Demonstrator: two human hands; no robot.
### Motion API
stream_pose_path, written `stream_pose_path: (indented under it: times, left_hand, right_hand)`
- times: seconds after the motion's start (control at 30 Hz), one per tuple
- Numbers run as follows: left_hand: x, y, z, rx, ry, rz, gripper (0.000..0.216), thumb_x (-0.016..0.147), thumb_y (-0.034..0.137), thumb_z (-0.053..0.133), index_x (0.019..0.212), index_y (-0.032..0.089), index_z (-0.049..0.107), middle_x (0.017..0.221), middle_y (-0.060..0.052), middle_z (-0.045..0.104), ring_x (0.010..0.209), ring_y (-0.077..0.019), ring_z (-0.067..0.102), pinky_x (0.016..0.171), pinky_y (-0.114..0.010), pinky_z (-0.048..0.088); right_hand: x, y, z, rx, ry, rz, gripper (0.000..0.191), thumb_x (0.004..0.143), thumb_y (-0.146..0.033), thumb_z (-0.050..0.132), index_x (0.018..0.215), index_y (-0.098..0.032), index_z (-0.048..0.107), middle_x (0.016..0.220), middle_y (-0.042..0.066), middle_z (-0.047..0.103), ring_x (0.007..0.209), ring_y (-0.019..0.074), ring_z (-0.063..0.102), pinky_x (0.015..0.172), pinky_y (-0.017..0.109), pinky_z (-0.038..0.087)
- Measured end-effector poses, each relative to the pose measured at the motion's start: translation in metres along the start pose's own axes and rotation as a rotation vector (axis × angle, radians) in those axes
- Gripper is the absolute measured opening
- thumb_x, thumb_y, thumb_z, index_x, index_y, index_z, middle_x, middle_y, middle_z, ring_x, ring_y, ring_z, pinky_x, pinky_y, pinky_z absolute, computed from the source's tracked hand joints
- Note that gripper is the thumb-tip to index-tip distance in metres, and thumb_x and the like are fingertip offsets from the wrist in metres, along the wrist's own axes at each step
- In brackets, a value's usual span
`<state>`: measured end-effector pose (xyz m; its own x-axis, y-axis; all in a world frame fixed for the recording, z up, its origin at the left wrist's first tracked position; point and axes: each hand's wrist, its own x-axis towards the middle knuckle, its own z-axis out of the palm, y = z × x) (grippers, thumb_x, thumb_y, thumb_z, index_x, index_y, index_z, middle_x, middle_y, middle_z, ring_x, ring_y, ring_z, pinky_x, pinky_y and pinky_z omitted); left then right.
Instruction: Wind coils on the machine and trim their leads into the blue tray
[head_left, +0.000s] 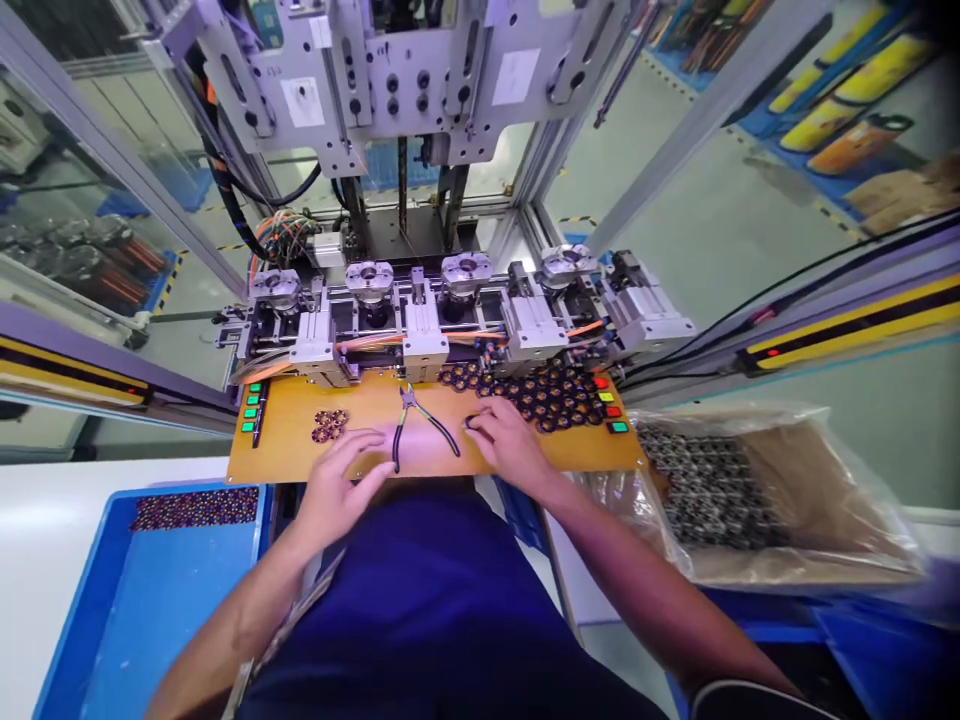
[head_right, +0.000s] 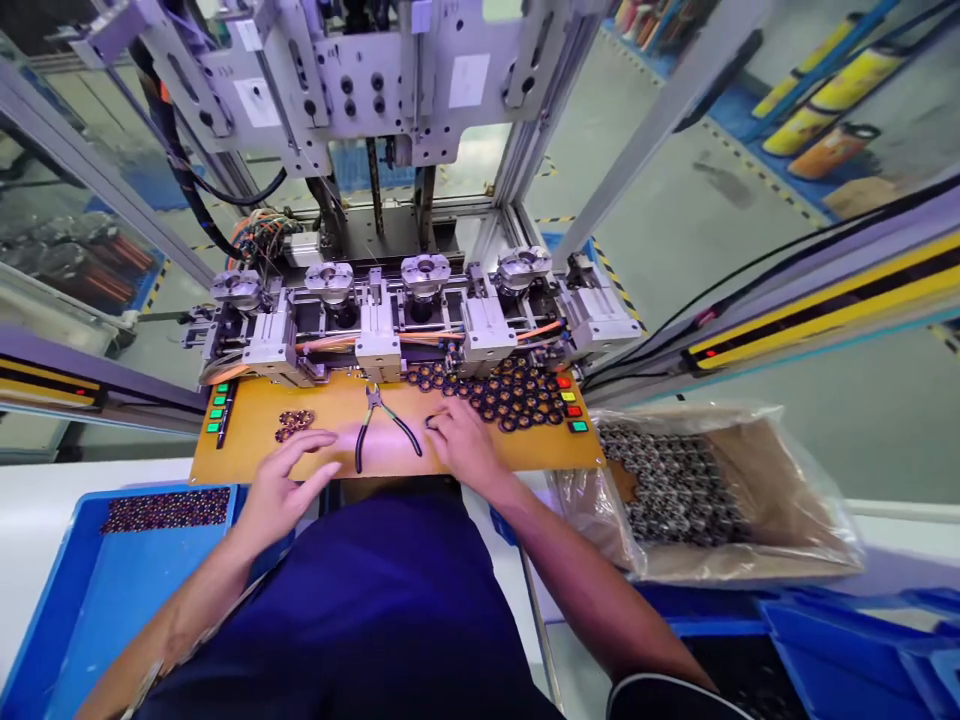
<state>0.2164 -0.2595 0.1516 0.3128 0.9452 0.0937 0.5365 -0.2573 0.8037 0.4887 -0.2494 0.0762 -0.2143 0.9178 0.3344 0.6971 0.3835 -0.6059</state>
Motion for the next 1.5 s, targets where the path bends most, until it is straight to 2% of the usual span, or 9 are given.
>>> stream_pose_path:
  times: [0.1, 0.17, 0.23, 0.43, 0.73, 0.9, 1.07, 1.27, 1.5]
  left_hand:
    - [0.007, 0.017, 0.008, -0.428, -0.237, -0.181, 0.039, 0.093, 0.039, 0.058, 0.124, 0.017, 0.063, 0.106, -0.010, 0.074, 0.090, -0.0196, 0.071, 0.083, -0.035, 0.058]
    - [0.008, 0.027, 0.009, -0.660, -0.247, -0.227, 0.043, 0.092, 0.043, 0.059, 0.124, 0.015, 0.064, 0.101, -0.010, 0.076, 0.082, -0.0189, 0.072, 0.076, -0.033, 0.060]
    - [0.005, 0.033, 0.005, -0.729, -0.149, -0.220, 0.040, 0.089, 0.043, 0.064, 0.117, 0.015, 0.069, 0.100, -0.010, 0.076, 0.082, -0.0190, 0.073, 0.074, -0.031, 0.060]
    - [-0.009, 0.034, -0.009, -0.293, 0.209, 0.040, 0.033, 0.083, 0.025, 0.073, 0.116, 0.020, 0.070, 0.106, -0.008, 0.074, 0.096, -0.0187, 0.070, 0.087, -0.031, 0.057]
    - [-0.007, 0.030, -0.017, -0.055, 0.347, 0.205, 0.031, 0.085, 0.015, 0.069, 0.116, 0.020, 0.067, 0.103, -0.008, 0.072, 0.094, -0.0164, 0.069, 0.083, -0.029, 0.058]
    - [-0.017, -0.015, -0.020, 0.044, 0.473, 0.013, 0.039, 0.084, 0.030, 0.072, 0.120, 0.019, 0.065, 0.104, -0.010, 0.074, 0.091, -0.0199, 0.071, 0.083, -0.033, 0.059]
    - [-0.025, -0.086, -0.012, 0.121, 0.692, -0.185, 0.030, 0.093, 0.033, 0.058, 0.116, 0.016, 0.063, 0.102, -0.011, 0.073, 0.091, -0.0201, 0.070, 0.084, -0.037, 0.058]
    - [-0.022, -0.128, 0.009, 0.116, 0.734, -0.285, 0.033, 0.094, 0.034, 0.054, 0.120, 0.015, 0.059, 0.105, -0.013, 0.072, 0.094, -0.0208, 0.070, 0.085, -0.038, 0.058]
    - [-0.027, -0.133, 0.013, 0.108, 0.677, -0.316, 0.031, 0.094, 0.033, 0.055, 0.120, 0.016, 0.059, 0.112, -0.013, 0.071, 0.101, -0.0217, 0.068, 0.089, -0.039, 0.057]
  right_hand:
    - [0.015, -0.053, -0.010, 0.170, 0.023, -0.126, 0.015, 0.096, -0.024, 0.054, 0.094, -0.019, 0.068, 0.110, 0.010, 0.060, 0.104, 0.0199, 0.060, 0.088, 0.035, 0.055]
    - [0.024, -0.084, -0.016, 0.306, 0.068, -0.193, 0.010, 0.094, -0.022, 0.058, 0.096, -0.022, 0.068, 0.114, 0.010, 0.060, 0.106, 0.0204, 0.061, 0.087, 0.036, 0.057]
    - [0.030, -0.106, -0.021, 0.455, 0.104, -0.226, 0.012, 0.091, -0.016, 0.063, 0.099, -0.024, 0.068, 0.115, 0.010, 0.060, 0.106, 0.0214, 0.062, 0.086, 0.037, 0.058]
    - [0.044, -0.122, -0.016, 0.756, -0.007, -0.067, 0.010, 0.092, -0.020, 0.061, 0.097, -0.024, 0.069, 0.113, 0.010, 0.063, 0.105, 0.0215, 0.064, 0.089, 0.039, 0.057]
    - [0.063, -0.125, -0.003, 0.872, -0.163, -0.046, 0.010, 0.093, -0.021, 0.061, 0.095, -0.023, 0.071, 0.112, 0.009, 0.065, 0.105, 0.0184, 0.064, 0.092, 0.035, 0.056]
    - [0.104, -0.108, -0.011, 0.770, -0.216, -0.132, 0.010, 0.092, -0.019, 0.061, 0.092, -0.021, 0.071, 0.107, 0.009, 0.070, 0.101, 0.0189, 0.068, 0.087, 0.033, 0.058]
    - [0.204, -0.088, -0.007, 0.442, -0.188, -0.355, 0.011, 0.089, -0.021, 0.063, 0.086, -0.018, 0.072, 0.103, 0.008, 0.072, 0.093, 0.0188, 0.069, 0.083, 0.034, 0.058]
    - [0.318, -0.091, 0.062, 0.274, -0.259, -0.480, 0.011, 0.080, -0.013, 0.062, 0.079, -0.013, 0.072, 0.103, 0.009, 0.070, 0.093, 0.0199, 0.066, 0.085, 0.035, 0.053]
    - [0.345, -0.090, 0.115, 0.130, -0.374, -0.573, 0.016, 0.082, -0.012, 0.059, 0.084, -0.012, 0.075, 0.104, 0.010, 0.070, 0.093, 0.0212, 0.065, 0.088, 0.035, 0.051]
